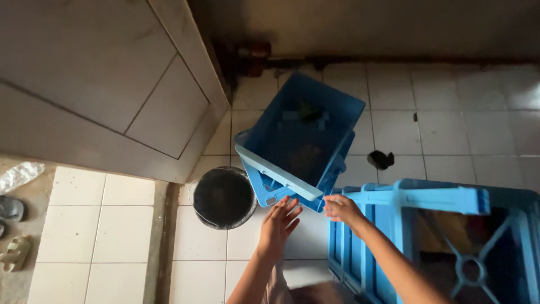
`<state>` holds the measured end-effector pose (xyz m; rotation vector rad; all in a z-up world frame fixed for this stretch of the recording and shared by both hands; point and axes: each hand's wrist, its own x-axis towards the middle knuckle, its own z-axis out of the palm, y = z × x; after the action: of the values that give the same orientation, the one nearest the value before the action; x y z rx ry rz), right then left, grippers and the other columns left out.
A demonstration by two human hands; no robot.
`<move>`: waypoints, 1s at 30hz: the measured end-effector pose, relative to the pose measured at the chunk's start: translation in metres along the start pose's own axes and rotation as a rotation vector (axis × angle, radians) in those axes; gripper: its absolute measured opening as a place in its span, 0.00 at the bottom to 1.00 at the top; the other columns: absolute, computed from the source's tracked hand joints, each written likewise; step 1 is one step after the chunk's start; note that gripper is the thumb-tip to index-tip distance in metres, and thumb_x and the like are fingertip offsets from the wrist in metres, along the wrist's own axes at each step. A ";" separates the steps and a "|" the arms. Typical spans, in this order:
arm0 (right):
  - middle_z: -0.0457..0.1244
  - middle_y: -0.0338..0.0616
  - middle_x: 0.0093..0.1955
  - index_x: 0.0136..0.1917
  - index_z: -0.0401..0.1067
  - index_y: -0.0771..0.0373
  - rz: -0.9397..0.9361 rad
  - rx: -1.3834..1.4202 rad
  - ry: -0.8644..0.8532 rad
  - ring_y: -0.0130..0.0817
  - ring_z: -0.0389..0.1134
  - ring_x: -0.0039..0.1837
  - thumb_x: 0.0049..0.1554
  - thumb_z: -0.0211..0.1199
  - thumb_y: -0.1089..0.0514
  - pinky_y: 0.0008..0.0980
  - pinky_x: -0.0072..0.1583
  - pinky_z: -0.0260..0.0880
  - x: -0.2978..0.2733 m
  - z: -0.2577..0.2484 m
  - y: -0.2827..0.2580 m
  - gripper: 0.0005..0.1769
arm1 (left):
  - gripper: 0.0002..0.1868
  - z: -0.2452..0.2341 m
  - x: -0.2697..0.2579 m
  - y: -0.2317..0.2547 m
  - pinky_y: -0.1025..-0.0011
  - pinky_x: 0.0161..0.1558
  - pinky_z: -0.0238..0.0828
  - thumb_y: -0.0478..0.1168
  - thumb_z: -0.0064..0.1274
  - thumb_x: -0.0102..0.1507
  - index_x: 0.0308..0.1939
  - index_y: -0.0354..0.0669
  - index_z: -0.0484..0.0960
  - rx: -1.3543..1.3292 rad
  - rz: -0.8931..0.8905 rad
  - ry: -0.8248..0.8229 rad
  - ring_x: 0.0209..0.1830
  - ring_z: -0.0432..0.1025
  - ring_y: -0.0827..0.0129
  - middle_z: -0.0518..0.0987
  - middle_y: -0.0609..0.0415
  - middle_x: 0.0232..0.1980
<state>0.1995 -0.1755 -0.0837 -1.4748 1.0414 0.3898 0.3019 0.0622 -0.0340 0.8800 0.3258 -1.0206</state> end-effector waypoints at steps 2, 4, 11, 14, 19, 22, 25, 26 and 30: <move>0.70 0.52 0.60 0.68 0.71 0.60 -0.019 0.170 0.041 0.43 0.73 0.61 0.60 0.58 0.44 0.43 0.62 0.74 0.021 0.009 0.005 0.28 | 0.27 -0.002 0.018 0.005 0.59 0.68 0.61 0.49 0.40 0.70 0.72 0.46 0.67 -0.051 -0.051 0.019 0.63 0.73 0.64 0.80 0.56 0.63; 0.70 0.53 0.61 0.68 0.70 0.62 -0.032 0.260 0.086 0.44 0.73 0.61 0.60 0.58 0.46 0.43 0.62 0.74 0.042 0.011 0.005 0.28 | 0.28 0.001 0.036 0.009 0.59 0.68 0.61 0.50 0.39 0.69 0.72 0.47 0.67 -0.087 -0.089 0.029 0.63 0.73 0.64 0.80 0.56 0.63; 0.71 0.48 0.58 0.63 0.74 0.62 -0.023 0.155 0.231 0.44 0.73 0.59 0.57 0.62 0.52 0.42 0.57 0.74 0.156 -0.010 0.021 0.23 | 0.28 0.019 0.092 0.012 0.58 0.67 0.62 0.52 0.39 0.69 0.70 0.45 0.68 -0.141 -0.181 0.117 0.63 0.73 0.61 0.80 0.52 0.63; 0.73 0.46 0.56 0.59 0.77 0.62 -0.265 -0.051 0.242 0.40 0.75 0.59 0.57 0.63 0.50 0.36 0.58 0.74 0.234 -0.021 0.038 0.20 | 0.27 0.019 0.129 0.013 0.57 0.67 0.63 0.51 0.40 0.68 0.69 0.44 0.68 -0.202 -0.193 0.134 0.63 0.74 0.60 0.79 0.51 0.64; 0.72 0.50 0.57 0.63 0.75 0.59 -0.213 -0.621 0.256 0.45 0.73 0.61 0.59 0.63 0.50 0.39 0.62 0.72 0.339 -0.023 0.052 0.20 | 0.28 0.008 0.191 0.005 0.58 0.67 0.62 0.50 0.42 0.67 0.70 0.45 0.66 -0.286 -0.215 0.193 0.64 0.72 0.60 0.76 0.50 0.67; 0.67 0.54 0.64 0.70 0.68 0.58 -0.130 -0.896 0.228 0.52 0.67 0.66 0.60 0.63 0.51 0.46 0.66 0.67 0.370 -0.027 0.034 0.26 | 0.31 0.003 0.226 0.005 0.59 0.68 0.61 0.52 0.42 0.66 0.71 0.46 0.65 -0.280 -0.225 0.204 0.67 0.71 0.60 0.75 0.50 0.69; 0.61 0.56 0.71 0.75 0.62 0.57 -0.103 -0.958 0.209 0.52 0.63 0.71 0.60 0.62 0.54 0.48 0.69 0.63 0.406 -0.029 0.016 0.31 | 0.32 -0.001 0.253 0.005 0.58 0.69 0.61 0.53 0.44 0.65 0.71 0.44 0.64 -0.256 -0.215 0.229 0.68 0.71 0.57 0.75 0.46 0.69; 0.61 0.57 0.72 0.77 0.62 0.57 -0.099 -0.960 0.210 0.53 0.63 0.72 0.61 0.60 0.55 0.48 0.71 0.63 0.418 -0.031 0.013 0.31 | 0.33 -0.001 0.260 0.004 0.58 0.69 0.60 0.54 0.45 0.65 0.70 0.44 0.65 -0.255 -0.210 0.231 0.68 0.70 0.57 0.75 0.45 0.68; 0.59 0.60 0.72 0.75 0.62 0.60 -0.241 -1.196 0.340 0.56 0.60 0.71 0.58 0.63 0.55 0.50 0.69 0.63 0.451 -0.035 0.010 0.33 | 0.34 -0.005 0.279 0.001 0.58 0.70 0.59 0.54 0.45 0.64 0.71 0.43 0.64 -0.251 -0.187 0.239 0.68 0.69 0.56 0.75 0.46 0.69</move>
<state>0.4231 -0.3730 -0.4234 -2.7787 0.8764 0.6532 0.4462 -0.1016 -0.2079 0.7533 0.7335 -1.0213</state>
